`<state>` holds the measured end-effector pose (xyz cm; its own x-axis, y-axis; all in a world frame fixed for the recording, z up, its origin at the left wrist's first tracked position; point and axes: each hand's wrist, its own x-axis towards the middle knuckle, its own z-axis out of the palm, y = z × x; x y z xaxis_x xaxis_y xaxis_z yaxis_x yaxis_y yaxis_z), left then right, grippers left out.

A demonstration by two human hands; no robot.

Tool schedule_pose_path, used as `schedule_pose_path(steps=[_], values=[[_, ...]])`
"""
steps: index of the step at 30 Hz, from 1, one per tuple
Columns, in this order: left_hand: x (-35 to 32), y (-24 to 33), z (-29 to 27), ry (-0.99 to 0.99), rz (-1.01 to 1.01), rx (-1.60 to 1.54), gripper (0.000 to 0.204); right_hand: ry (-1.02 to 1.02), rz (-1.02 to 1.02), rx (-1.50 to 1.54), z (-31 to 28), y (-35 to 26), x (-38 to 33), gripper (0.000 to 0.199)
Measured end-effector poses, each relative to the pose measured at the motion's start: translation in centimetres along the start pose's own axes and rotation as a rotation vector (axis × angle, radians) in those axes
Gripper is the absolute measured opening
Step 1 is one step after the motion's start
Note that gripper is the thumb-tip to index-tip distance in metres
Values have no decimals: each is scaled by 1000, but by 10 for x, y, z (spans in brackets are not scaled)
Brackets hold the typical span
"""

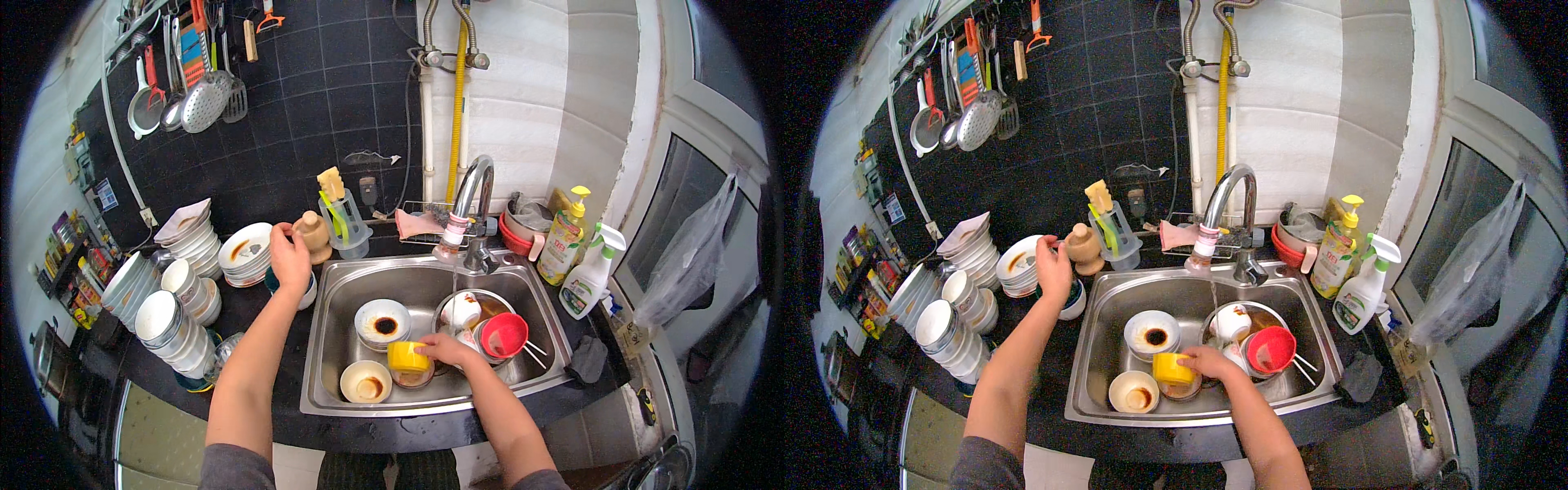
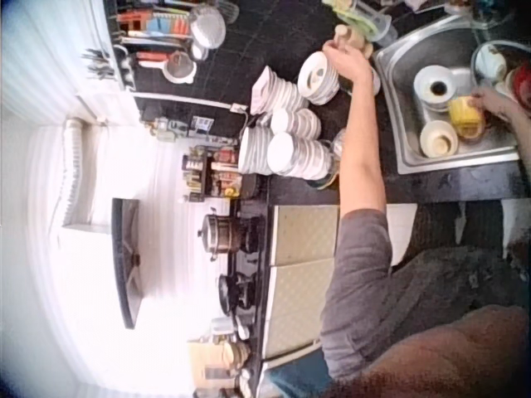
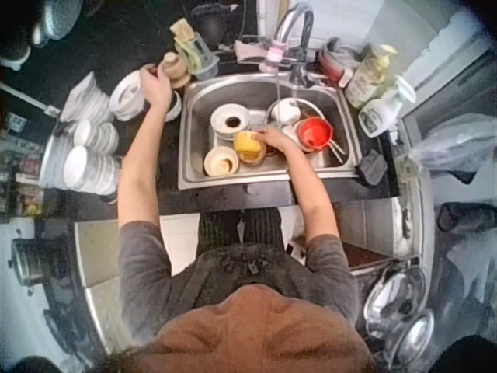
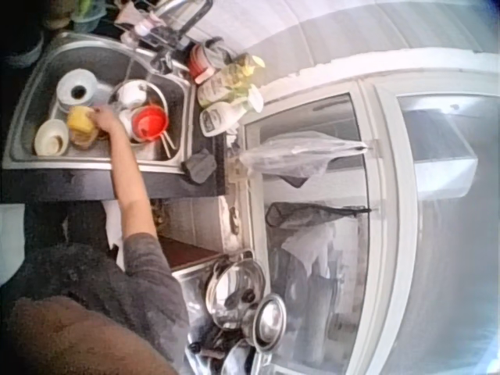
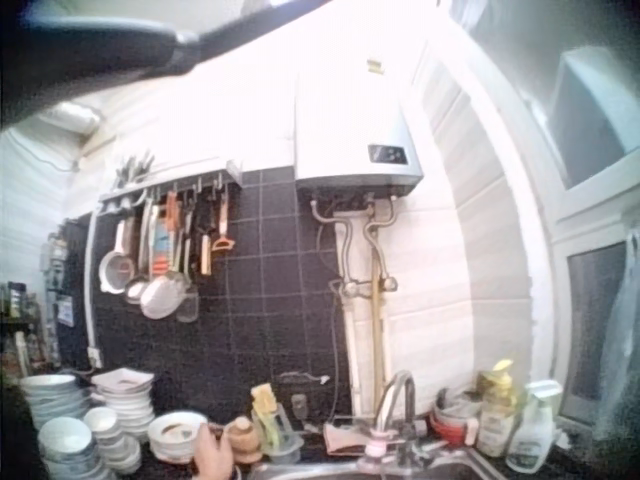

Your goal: The person washes a series of small bowls and plates in a kitchen sink using a sponge and running water. They scrub the interior and exterior of each item, rinse it thoroughly, and place it on a drying rack to the right of the sink. The sequence includes handling white, blue, yellow, and red bowls.

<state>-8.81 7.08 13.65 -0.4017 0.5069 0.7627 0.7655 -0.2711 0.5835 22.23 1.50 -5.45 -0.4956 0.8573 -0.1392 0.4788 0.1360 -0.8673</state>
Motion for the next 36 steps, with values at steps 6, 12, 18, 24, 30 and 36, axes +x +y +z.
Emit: schedule_pose_path(steps=[6,12,18,24,30,36], values=[[-39,31,34,-182,-93,-276,14,361,96,721,-36,-23,-17,21],[-104,27,72,-401,-373,-630,8,622,196,1253,-55,0,-15,16],[-166,50,91,-562,-711,-766,11,614,147,1620,-65,2,-23,14],[-209,59,113,-623,-826,-769,19,626,129,1763,-67,2,-26,14],[-221,68,107,-748,-840,-894,42,544,104,1732,-64,-4,-23,18],[-210,78,95,-877,-876,-1106,48,410,123,1599,-62,9,-18,28]])
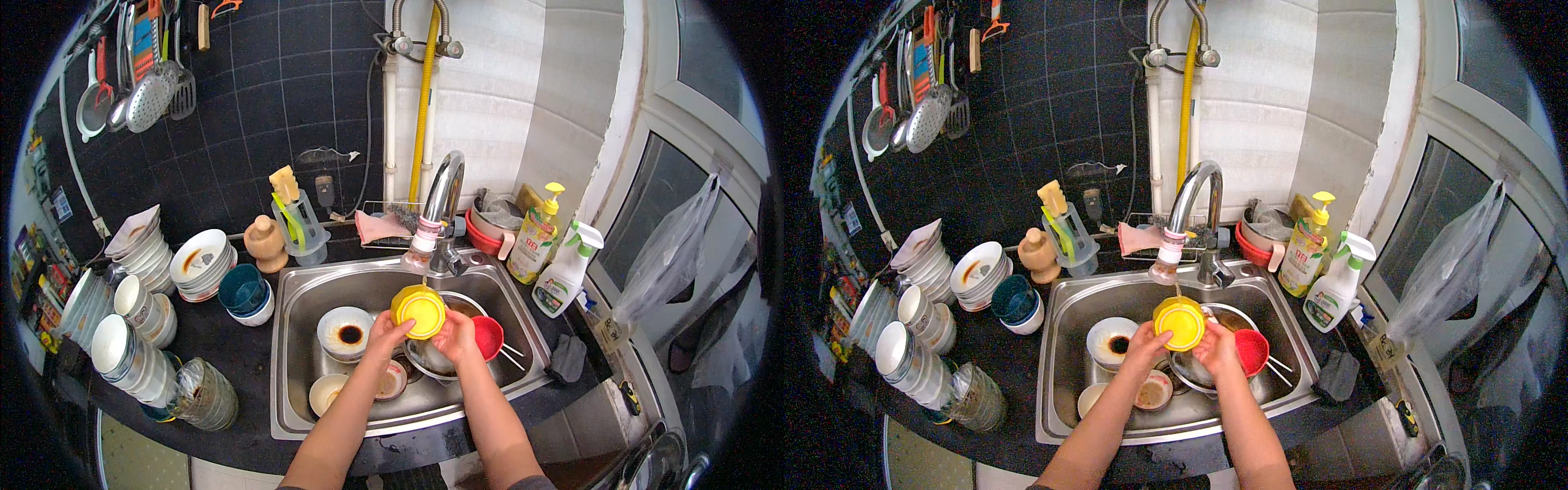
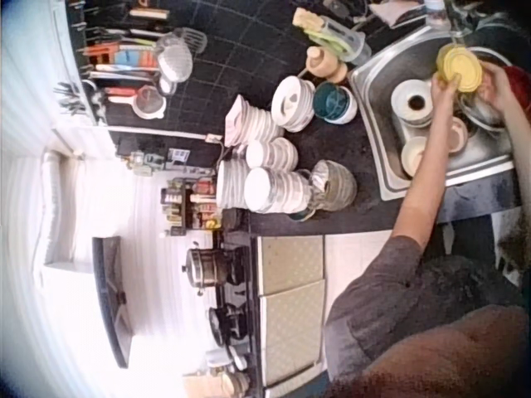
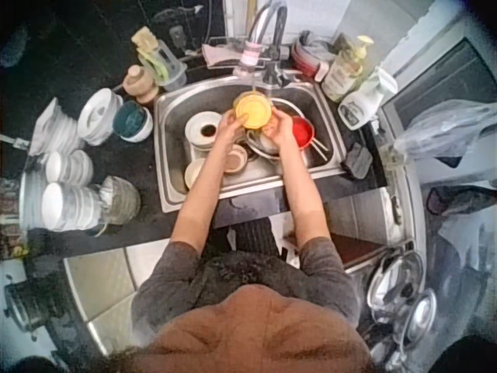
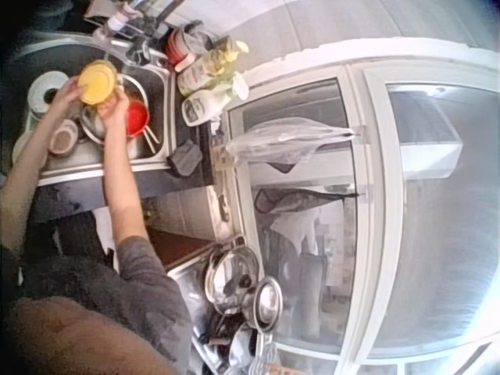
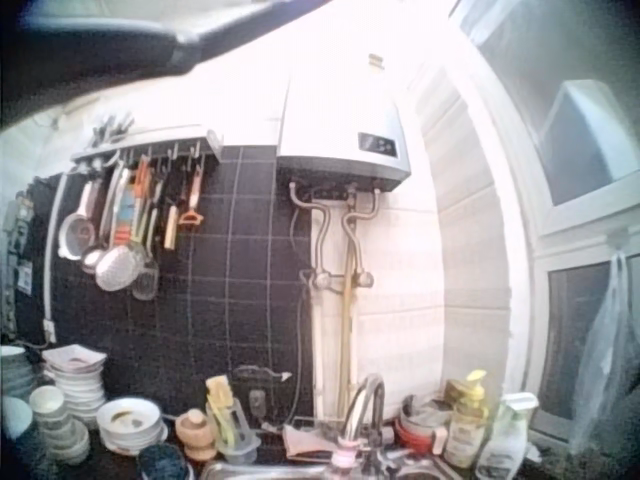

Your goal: The person washes a series of small bowls and plates in a kitchen sink using a sponge and running water. They scrub the interior and exterior of each item, rinse it thoroughly, and place it on a drying rack to the right of the sink. The sequence includes handling white, blue, yellow, and red bowls.

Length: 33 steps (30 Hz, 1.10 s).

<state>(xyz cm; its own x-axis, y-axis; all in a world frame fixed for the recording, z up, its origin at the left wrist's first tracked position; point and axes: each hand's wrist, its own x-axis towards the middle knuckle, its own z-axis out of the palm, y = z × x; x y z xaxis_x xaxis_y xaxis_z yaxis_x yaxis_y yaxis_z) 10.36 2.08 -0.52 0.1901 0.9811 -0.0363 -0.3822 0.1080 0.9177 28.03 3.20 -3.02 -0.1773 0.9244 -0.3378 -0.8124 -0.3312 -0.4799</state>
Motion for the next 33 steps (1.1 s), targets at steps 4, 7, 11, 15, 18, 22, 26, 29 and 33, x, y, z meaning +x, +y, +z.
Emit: schedule_pose_path(steps=[4,7,11,15,18,22,26,29,33], values=[[10,-19,-5,-35,131,4,47,194,-175,-300,17,15,8,38],[7,-19,1,-5,276,269,48,347,-202,-542,15,13,10,45],[-1,-11,9,46,366,588,50,192,-530,-769,9,15,21,40],[-2,-10,8,131,399,753,48,139,-1087,-1566,51,23,-15,33],[6,-19,3,183,433,633,47,-54,-1184,-1918,76,30,-34,34],[2,-13,4,150,427,689,45,1,-1155,-1758,65,32,-20,40],[-4,-9,11,135,420,754,45,85,-770,-1104,39,19,3,43],[-5,-8,10,156,404,745,45,108,-843,-1249,42,23,-6,41],[0,-12,6,161,404,741,43,-30,-1105,-1739,62,30,-19,38]])
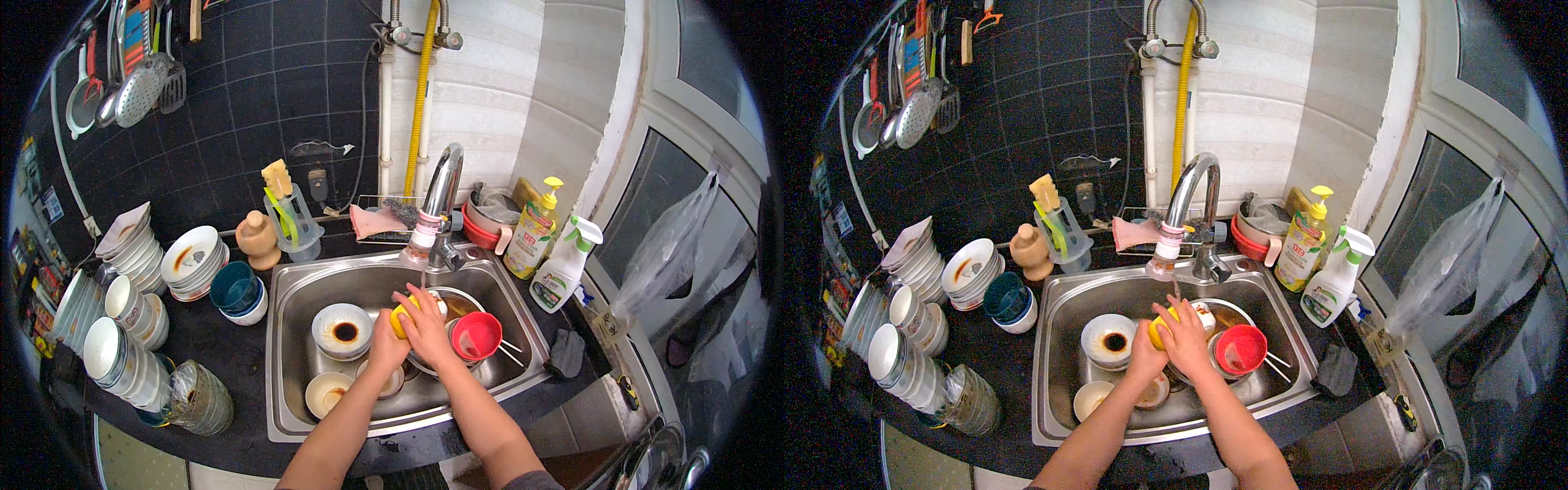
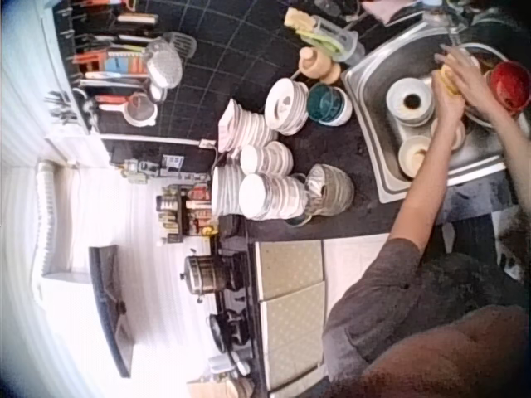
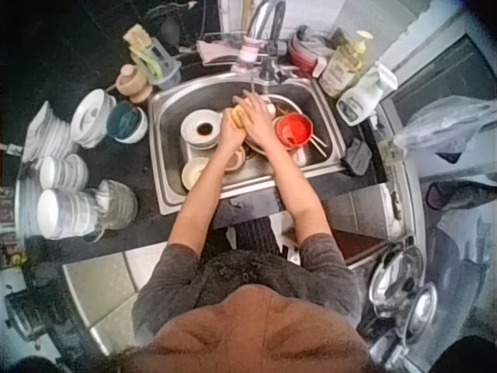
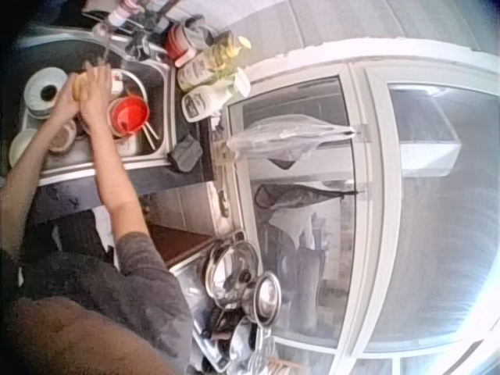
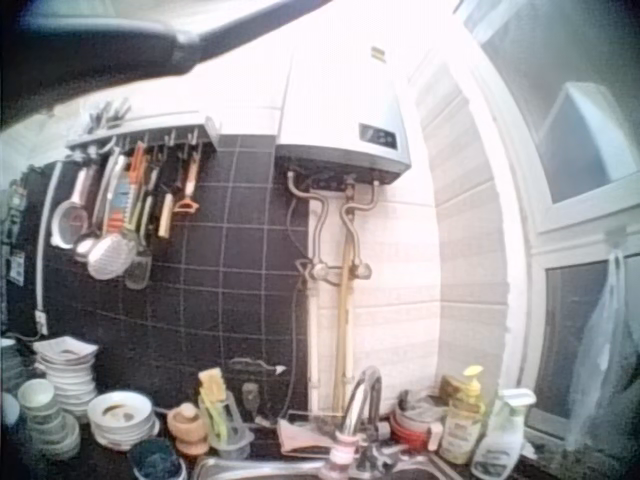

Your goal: The person washes a series of small bowls and plates in a kitchen sink using a sponge and running water. They scrub the interior and exterior of each item, rinse it thoroughly, and place it on a drying rack to the right of the sink. The sequence includes handling white, blue, yellow, and red bowls.

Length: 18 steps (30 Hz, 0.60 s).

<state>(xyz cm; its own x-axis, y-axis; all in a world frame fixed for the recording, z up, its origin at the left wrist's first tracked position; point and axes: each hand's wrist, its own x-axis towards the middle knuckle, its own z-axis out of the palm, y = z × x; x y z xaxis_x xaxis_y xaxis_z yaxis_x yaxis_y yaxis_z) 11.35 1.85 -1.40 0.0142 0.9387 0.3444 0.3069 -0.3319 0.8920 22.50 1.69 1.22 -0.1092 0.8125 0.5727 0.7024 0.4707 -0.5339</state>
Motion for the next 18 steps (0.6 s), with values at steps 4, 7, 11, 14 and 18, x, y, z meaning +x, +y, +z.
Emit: schedule_pose_path(steps=[4,7,11,14,18], values=[[-1,-10,1,-42,26,50,44,24,79,69,-2,-3,0,38],[-3,-7,5,-122,19,27,50,144,394,419,11,32,1,38],[-5,-7,5,-76,-24,-147,51,87,688,987,14,61,0,46],[1,-26,12,-20,-163,-474,46,57,950,1234,12,55,0,49],[6,-9,0,-20,-448,-863,37,42,522,724,21,43,-1,52]])
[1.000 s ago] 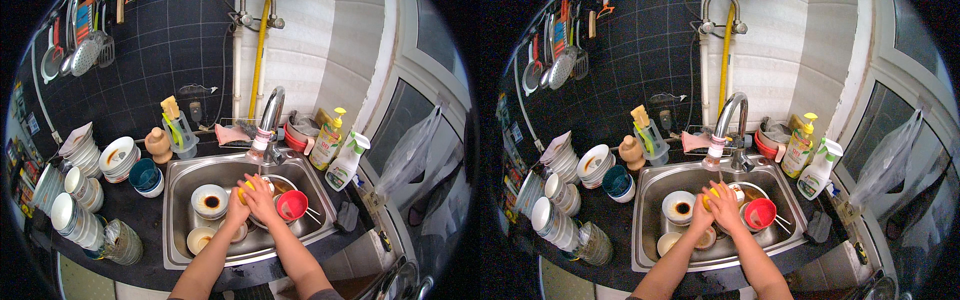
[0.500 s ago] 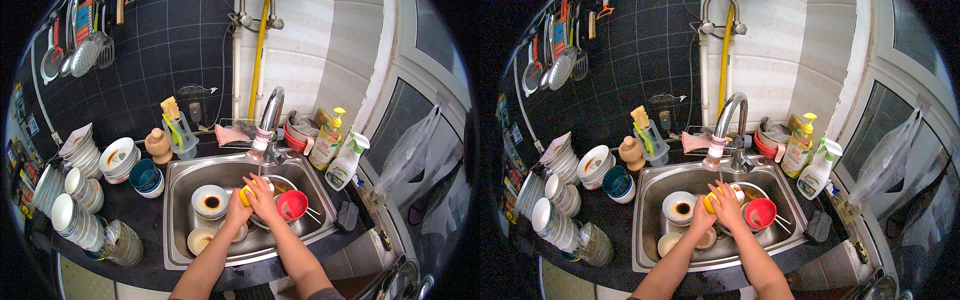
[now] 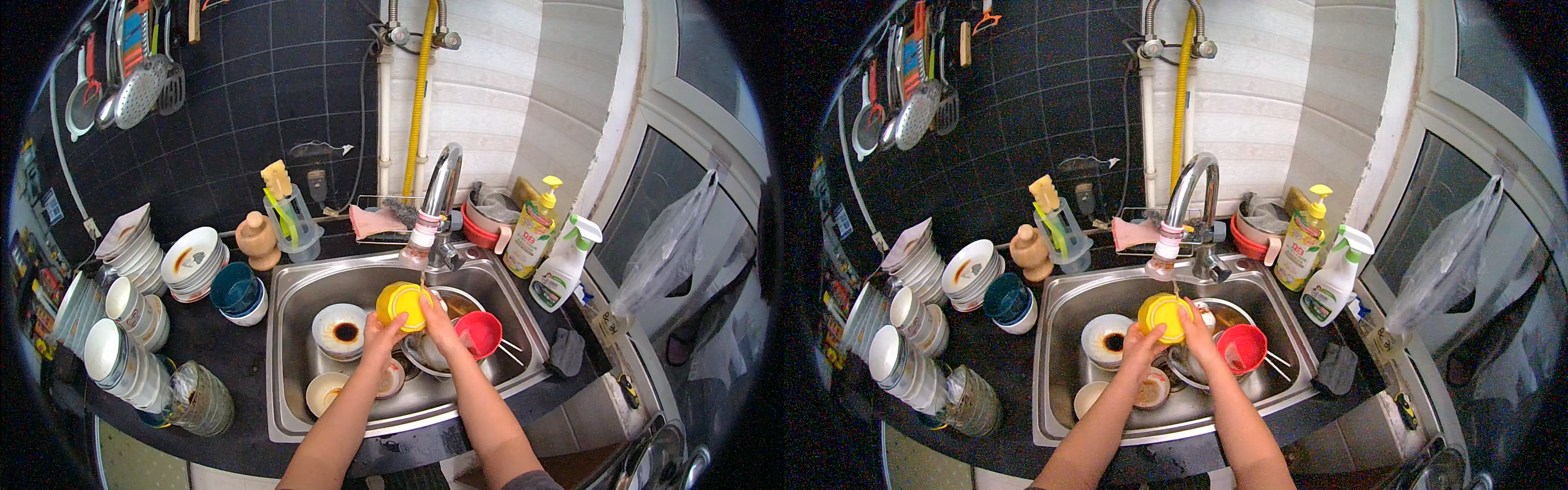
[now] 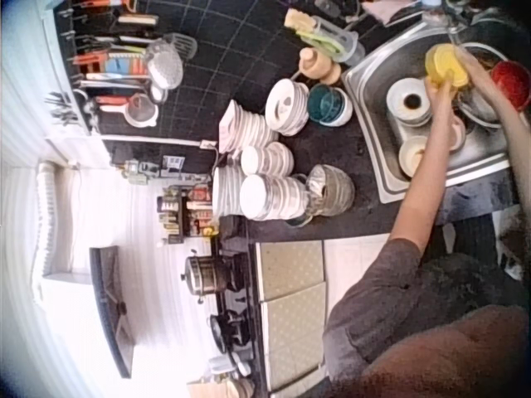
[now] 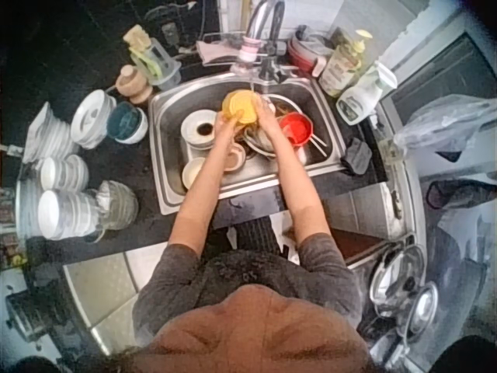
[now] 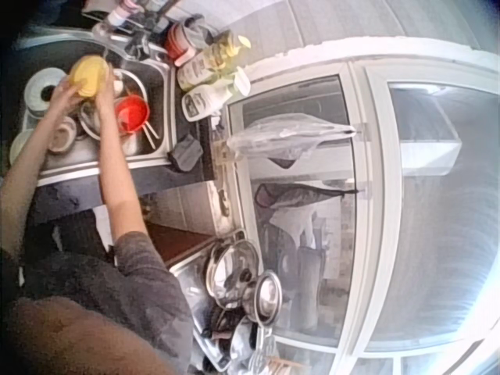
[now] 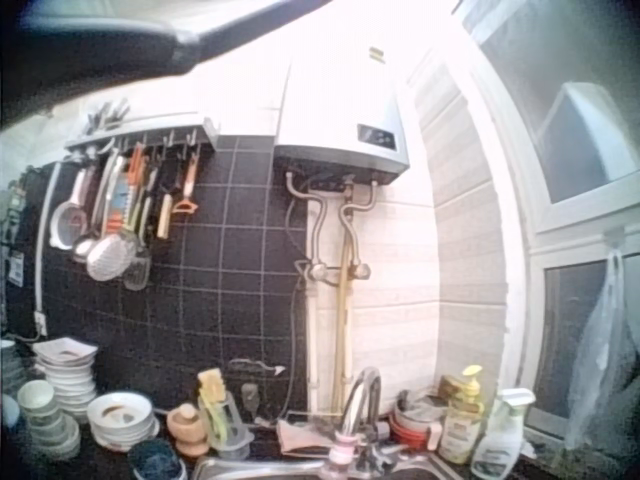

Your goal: The person washes a series of small bowls and plates in a kitchen sink using a sponge and running water. They scrub the interior and exterior of each item, rinse it thoroughly, and place it on a drying rack to the right of the sink. The sequence includes handling white, blue, yellow, and red bowls.

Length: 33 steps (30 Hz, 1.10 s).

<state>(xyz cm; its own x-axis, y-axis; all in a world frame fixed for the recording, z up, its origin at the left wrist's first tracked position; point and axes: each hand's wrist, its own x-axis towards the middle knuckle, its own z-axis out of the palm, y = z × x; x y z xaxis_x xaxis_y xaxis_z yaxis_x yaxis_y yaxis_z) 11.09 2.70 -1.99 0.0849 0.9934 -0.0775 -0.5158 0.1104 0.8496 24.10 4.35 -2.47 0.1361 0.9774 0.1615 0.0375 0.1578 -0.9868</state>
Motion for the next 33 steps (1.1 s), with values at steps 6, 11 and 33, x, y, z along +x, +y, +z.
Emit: schedule_pose_path(steps=[6,11,33], values=[[-2,6,-2,-42,-93,20,45,-23,10,49,5,-12,-12,62],[-3,-3,1,-83,-95,143,53,109,133,114,0,-4,-4,50],[6,-3,-16,-231,-367,-496,56,-103,289,514,-3,-26,-15,53]])
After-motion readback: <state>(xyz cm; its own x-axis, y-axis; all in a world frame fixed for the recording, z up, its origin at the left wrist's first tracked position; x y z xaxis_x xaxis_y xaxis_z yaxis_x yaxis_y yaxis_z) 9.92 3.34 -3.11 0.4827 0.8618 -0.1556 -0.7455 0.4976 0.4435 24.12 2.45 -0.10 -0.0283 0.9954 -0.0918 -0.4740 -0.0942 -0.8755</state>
